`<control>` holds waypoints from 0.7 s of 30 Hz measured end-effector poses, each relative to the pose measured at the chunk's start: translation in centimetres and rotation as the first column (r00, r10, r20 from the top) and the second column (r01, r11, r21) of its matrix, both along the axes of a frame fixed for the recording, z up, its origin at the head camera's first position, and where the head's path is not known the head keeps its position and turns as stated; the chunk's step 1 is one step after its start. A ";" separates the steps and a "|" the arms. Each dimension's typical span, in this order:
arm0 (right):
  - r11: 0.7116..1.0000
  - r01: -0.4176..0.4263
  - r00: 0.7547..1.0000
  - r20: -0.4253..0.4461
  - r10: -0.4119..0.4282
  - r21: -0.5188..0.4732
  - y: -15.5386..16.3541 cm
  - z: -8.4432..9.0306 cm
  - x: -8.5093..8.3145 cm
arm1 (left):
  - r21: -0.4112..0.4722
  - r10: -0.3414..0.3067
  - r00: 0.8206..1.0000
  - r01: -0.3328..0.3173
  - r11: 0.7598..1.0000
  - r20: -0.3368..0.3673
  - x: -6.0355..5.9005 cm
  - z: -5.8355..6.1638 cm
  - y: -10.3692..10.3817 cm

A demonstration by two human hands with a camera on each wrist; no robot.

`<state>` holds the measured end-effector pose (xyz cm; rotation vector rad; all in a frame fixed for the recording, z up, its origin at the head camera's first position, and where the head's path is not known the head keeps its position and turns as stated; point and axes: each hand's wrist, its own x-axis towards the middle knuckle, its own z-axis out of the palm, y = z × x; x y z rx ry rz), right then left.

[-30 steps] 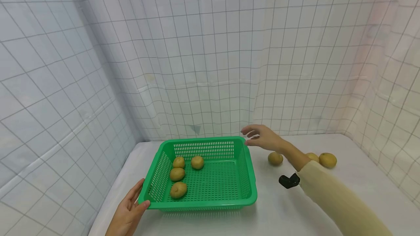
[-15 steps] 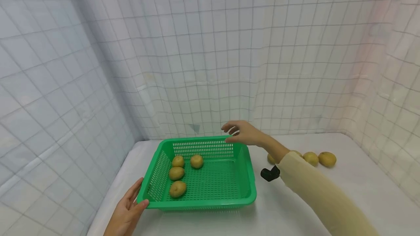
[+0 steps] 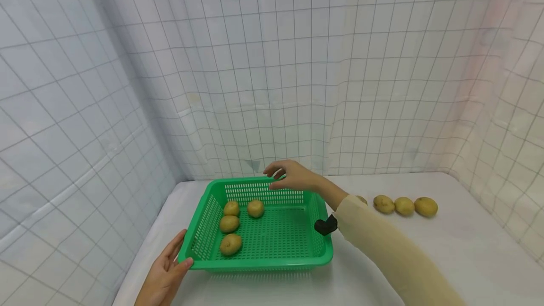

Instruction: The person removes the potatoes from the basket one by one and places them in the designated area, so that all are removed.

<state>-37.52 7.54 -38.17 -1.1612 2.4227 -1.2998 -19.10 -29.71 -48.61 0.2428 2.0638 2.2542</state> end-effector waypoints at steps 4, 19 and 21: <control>1.000 -0.009 1.000 0.019 0.009 -0.008 -1.4 -0.6 -0.4 | -0.007 0.001 1.000 -0.001 1.000 -0.007 0.0 0.0 0.0; 0.999 -0.023 0.992 0.122 0.028 -0.040 -5.1 -4.0 -1.4 | 0.018 -0.010 1.000 0.010 1.000 -0.009 0.0 0.0 -0.1; 0.999 -0.027 0.991 0.132 0.030 -0.028 -5.3 -4.3 -1.3 | 0.020 -0.014 1.000 0.014 1.000 -0.010 0.0 0.0 -0.1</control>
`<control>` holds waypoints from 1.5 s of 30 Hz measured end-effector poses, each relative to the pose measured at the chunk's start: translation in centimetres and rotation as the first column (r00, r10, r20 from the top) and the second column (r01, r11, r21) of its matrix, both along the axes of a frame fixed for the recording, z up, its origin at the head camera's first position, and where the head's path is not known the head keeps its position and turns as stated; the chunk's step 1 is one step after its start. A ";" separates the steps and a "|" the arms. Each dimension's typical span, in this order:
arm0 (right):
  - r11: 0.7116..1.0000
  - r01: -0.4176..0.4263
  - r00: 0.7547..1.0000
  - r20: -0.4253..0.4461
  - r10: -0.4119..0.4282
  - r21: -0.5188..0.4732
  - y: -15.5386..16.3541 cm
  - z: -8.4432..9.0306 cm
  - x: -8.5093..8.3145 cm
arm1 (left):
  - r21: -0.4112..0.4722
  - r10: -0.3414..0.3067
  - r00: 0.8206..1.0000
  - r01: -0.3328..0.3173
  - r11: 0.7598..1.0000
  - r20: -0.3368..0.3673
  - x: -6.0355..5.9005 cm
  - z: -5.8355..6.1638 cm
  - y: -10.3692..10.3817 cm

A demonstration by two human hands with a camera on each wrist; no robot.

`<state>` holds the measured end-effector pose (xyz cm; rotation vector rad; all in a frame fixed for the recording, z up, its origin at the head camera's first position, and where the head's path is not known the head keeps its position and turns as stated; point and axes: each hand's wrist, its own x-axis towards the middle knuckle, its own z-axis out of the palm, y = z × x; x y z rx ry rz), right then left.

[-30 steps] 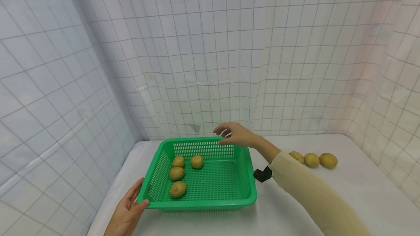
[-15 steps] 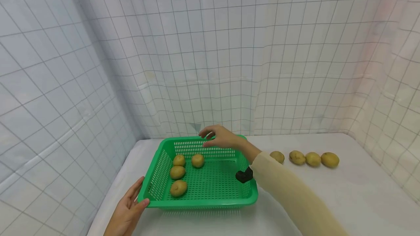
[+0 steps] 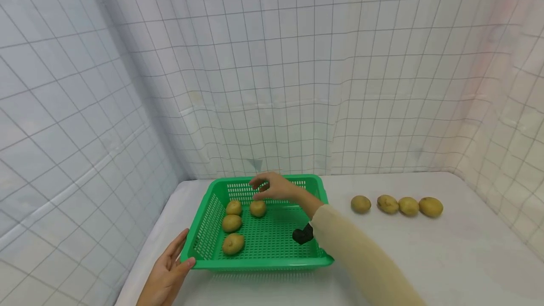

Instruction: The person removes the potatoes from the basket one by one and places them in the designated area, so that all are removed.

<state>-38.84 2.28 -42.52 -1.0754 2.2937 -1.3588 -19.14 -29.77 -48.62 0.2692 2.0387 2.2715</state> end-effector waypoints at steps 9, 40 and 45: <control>0.992 -0.008 1.000 -0.008 0.009 0.127 -0.7 -1.9 -0.3 | -0.004 -0.010 1.000 0.010 1.000 -0.008 -0.1 0.2 -0.1; 0.854 -0.019 0.961 -0.227 0.160 0.521 -2.2 -3.0 0.0 | -0.009 0.020 1.000 -0.020 1.000 0.009 0.1 0.3 0.4; 0.887 -0.053 0.970 -0.187 0.155 0.459 -2.1 -3.0 -0.5 | -0.014 0.018 1.000 -0.018 1.000 0.007 0.1 0.3 0.2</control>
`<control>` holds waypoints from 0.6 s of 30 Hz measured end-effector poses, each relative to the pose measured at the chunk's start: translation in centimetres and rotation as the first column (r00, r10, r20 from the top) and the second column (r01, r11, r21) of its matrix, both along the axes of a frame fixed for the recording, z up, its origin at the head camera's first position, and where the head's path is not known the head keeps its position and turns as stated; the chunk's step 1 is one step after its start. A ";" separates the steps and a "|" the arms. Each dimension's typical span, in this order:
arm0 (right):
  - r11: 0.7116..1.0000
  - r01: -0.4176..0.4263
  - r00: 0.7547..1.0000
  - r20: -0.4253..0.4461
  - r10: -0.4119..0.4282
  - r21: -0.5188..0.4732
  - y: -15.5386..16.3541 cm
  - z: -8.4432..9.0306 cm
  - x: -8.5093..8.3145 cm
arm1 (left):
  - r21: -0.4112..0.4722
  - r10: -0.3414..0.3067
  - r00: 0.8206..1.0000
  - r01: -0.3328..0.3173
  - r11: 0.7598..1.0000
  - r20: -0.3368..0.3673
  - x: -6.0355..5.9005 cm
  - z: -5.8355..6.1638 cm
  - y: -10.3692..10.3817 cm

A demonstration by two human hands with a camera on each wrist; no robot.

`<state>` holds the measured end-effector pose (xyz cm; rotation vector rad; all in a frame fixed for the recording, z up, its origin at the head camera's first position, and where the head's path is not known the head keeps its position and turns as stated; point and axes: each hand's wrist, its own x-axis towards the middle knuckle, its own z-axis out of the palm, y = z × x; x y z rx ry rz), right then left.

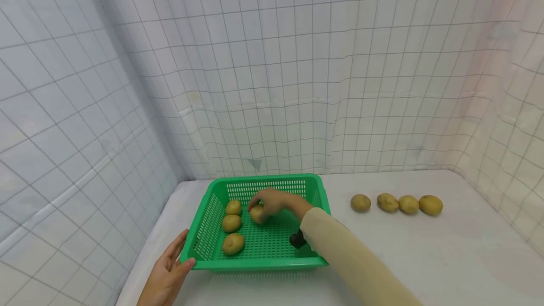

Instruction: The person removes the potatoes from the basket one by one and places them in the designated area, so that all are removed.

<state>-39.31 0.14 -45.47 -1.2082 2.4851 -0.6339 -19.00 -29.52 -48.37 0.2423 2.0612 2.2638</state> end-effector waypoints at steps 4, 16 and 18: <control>0.994 0.025 0.997 0.077 -0.018 -0.102 0.2 0.6 -0.1 | 0.010 -0.004 1.000 0.004 1.000 0.001 -0.1 0.0 0.0; 0.877 0.156 0.923 0.383 0.034 -0.454 1.9 3.0 0.3 | 0.027 -0.007 1.000 0.007 1.000 0.002 0.0 -0.1 0.0; 0.858 0.163 0.914 0.401 0.055 -0.488 2.1 3.2 0.3 | 0.019 -0.006 1.000 0.006 1.000 0.004 0.0 -0.1 0.0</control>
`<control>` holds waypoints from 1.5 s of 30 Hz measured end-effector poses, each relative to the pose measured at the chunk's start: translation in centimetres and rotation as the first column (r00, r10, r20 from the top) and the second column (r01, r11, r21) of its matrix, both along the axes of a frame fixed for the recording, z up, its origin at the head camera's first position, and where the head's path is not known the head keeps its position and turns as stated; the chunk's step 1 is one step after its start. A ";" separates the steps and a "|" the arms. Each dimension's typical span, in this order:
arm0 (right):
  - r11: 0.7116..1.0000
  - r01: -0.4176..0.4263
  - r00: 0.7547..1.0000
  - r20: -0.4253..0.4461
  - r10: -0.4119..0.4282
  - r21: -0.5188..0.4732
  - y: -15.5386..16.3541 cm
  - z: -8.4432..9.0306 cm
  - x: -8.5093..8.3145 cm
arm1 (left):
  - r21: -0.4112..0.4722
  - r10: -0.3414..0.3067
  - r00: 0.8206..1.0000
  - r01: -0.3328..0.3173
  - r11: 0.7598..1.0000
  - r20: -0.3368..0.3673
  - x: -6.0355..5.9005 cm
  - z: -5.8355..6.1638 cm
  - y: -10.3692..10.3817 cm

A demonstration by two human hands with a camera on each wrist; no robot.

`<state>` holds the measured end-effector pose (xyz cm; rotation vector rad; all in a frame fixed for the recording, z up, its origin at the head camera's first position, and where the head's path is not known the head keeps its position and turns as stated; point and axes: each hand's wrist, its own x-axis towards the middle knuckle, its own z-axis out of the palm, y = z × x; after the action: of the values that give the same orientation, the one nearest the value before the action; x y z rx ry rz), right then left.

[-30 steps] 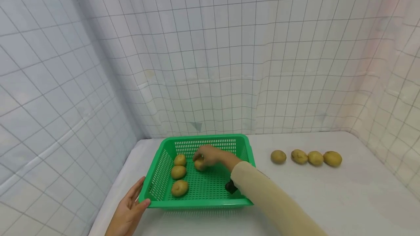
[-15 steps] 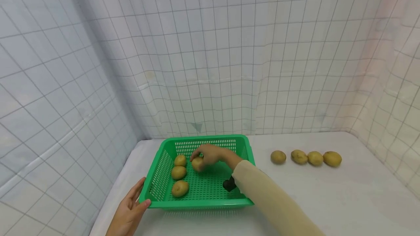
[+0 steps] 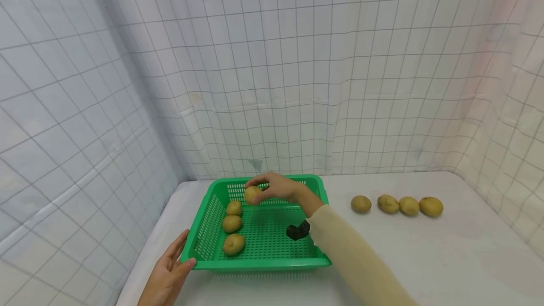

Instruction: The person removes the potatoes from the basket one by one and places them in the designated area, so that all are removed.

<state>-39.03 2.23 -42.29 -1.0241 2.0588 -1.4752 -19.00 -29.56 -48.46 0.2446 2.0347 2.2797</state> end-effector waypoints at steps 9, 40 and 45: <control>0.997 -0.006 0.999 0.036 0.008 -0.072 0.3 0.5 0.0 | -0.006 -0.016 0.999 0.016 1.000 -0.039 -0.2 0.2 0.1; 1.000 0.005 1.000 -0.030 -0.005 -0.017 5.1 3.3 1.4 | 0.014 -0.008 0.999 0.008 1.000 -0.052 0.2 -0.1 0.0; 0.999 0.043 0.998 -0.038 -0.043 0.002 6.3 3.4 1.5 | 0.011 -0.007 0.998 0.008 1.000 -0.055 -0.1 -0.1 -0.1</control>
<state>-37.50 8.48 -38.91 -1.0210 2.1212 -1.4841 -19.05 -29.66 -48.57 0.3182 2.0430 2.3062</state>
